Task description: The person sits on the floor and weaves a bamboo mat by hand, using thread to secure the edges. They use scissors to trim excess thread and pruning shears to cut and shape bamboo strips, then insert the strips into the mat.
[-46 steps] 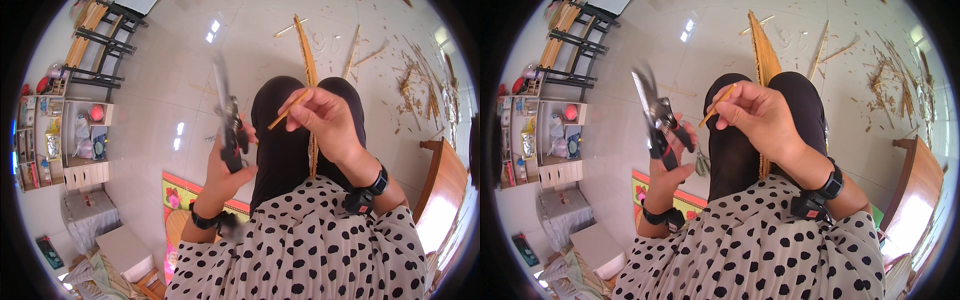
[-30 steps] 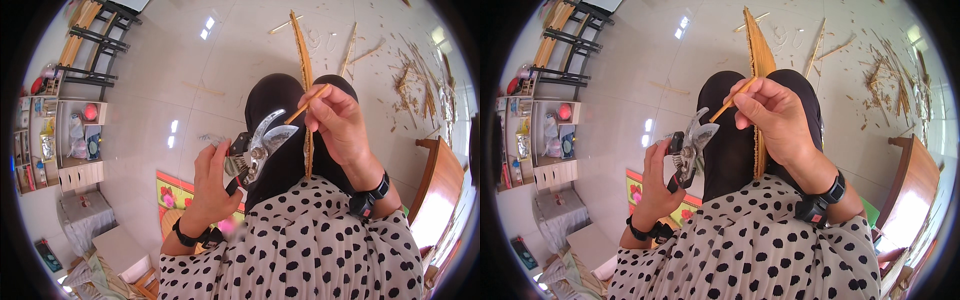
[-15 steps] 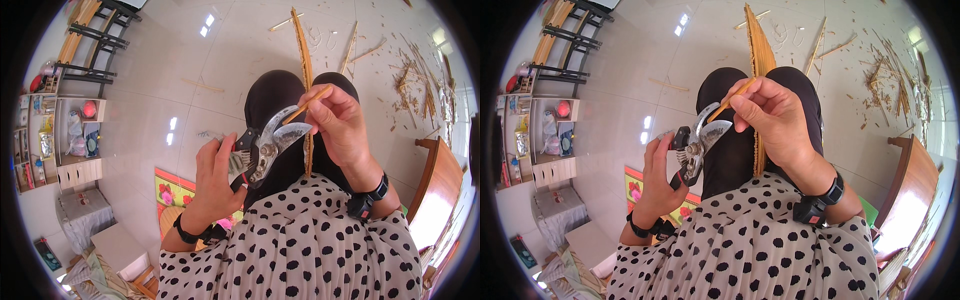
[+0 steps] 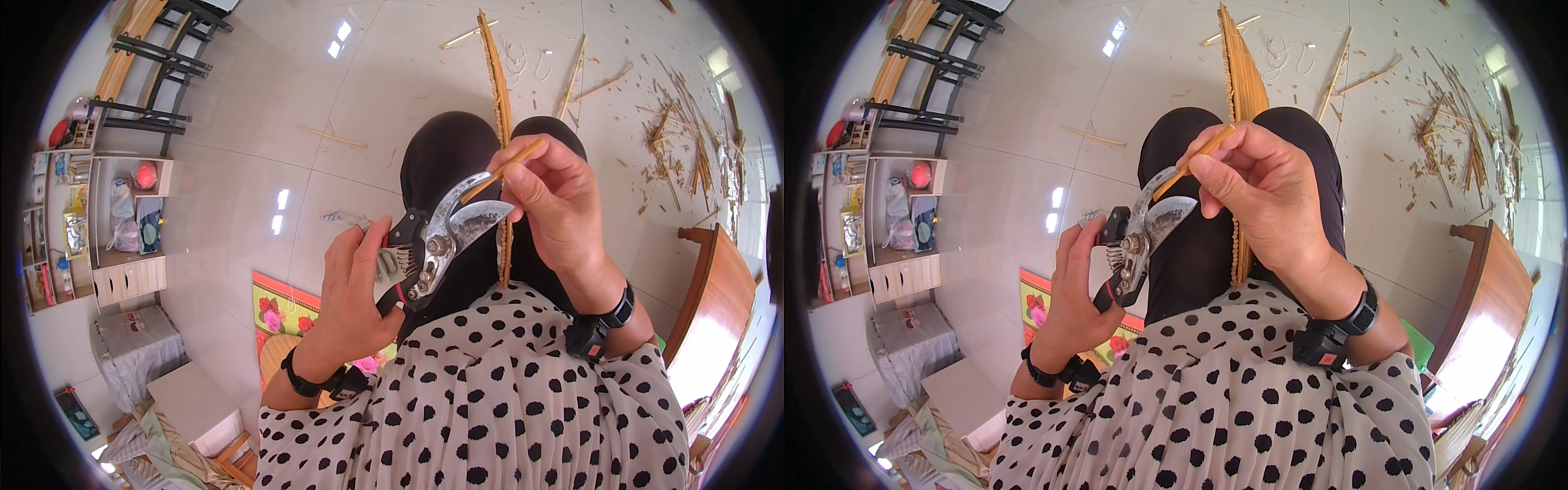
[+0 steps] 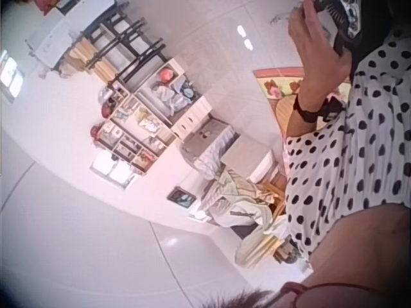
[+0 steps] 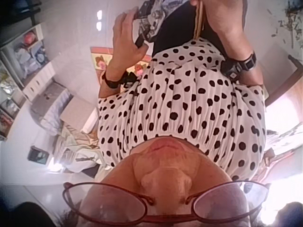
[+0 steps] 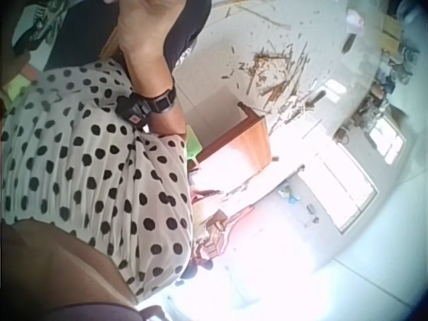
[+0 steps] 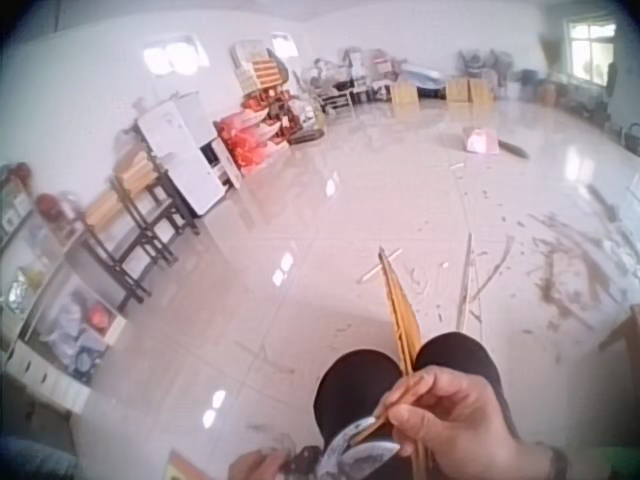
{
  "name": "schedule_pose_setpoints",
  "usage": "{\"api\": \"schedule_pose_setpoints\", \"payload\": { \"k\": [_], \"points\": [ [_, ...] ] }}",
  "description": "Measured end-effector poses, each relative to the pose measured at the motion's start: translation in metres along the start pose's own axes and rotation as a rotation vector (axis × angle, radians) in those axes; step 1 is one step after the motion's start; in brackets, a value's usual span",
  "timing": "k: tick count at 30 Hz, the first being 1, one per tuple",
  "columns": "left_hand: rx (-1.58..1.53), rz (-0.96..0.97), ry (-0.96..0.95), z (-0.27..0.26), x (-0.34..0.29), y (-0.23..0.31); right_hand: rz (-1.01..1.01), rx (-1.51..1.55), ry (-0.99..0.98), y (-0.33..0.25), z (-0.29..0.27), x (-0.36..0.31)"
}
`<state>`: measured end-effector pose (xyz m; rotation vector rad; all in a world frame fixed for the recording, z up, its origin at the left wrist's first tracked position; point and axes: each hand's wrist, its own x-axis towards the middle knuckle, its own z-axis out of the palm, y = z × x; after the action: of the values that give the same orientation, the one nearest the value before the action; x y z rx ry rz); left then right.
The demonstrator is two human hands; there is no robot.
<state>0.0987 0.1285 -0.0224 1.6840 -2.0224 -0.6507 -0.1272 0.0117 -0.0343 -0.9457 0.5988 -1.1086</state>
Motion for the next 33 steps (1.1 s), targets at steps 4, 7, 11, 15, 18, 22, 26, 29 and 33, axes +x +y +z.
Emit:
{"api": "schedule_pose_setpoints", "payload": {
  "k": [4, 7, 11, 15, 18, 22, 26, 29, 33],
  "points": [
    [-0.014, -0.005, -0.001, -0.0002, -0.0003, -0.0005, 0.0, -0.021, 0.007, -0.0013, 0.002, -0.0004],
    [-0.025, -0.015, -0.009, -0.0003, -0.0008, -0.0005, 0.005, -0.027, 0.011, -0.0016, 0.003, -0.0007],
    [-0.034, -0.014, -0.014, -0.0006, -0.0015, -0.0012, 0.014, -0.022, 0.005, -0.0021, 0.0036, -0.0009],
    [-0.05, -0.029, -0.02, -0.001, -0.0014, -0.0004, 0.02, -0.015, -0.003, -0.0021, 0.0039, -0.0011],
    [-0.064, -0.065, -0.05, -0.0015, -0.002, 0.0002, 0.034, -0.012, -0.005, -0.0031, 0.0048, -0.0016],
    [-0.071, -0.063, -0.056, -0.001, -0.0028, -0.0006, 0.049, -0.021, 0.011, -0.0038, 0.0056, -0.0016],
    [-0.076, -0.058, -0.059, -0.0015, -0.0033, -0.0015, 0.057, -0.023, 0.014, -0.0043, 0.0065, -0.0017],
    [-0.077, -0.057, -0.06, -0.0017, -0.0036, -0.0027, 0.071, -0.026, 0.011, -0.0048, 0.0063, -0.0015],
    [-0.082, -0.069, -0.066, -0.0021, -0.0041, -0.0043, 0.055, -0.04, 0.015, -0.0037, 0.0054, -0.0014]
  ]
}}
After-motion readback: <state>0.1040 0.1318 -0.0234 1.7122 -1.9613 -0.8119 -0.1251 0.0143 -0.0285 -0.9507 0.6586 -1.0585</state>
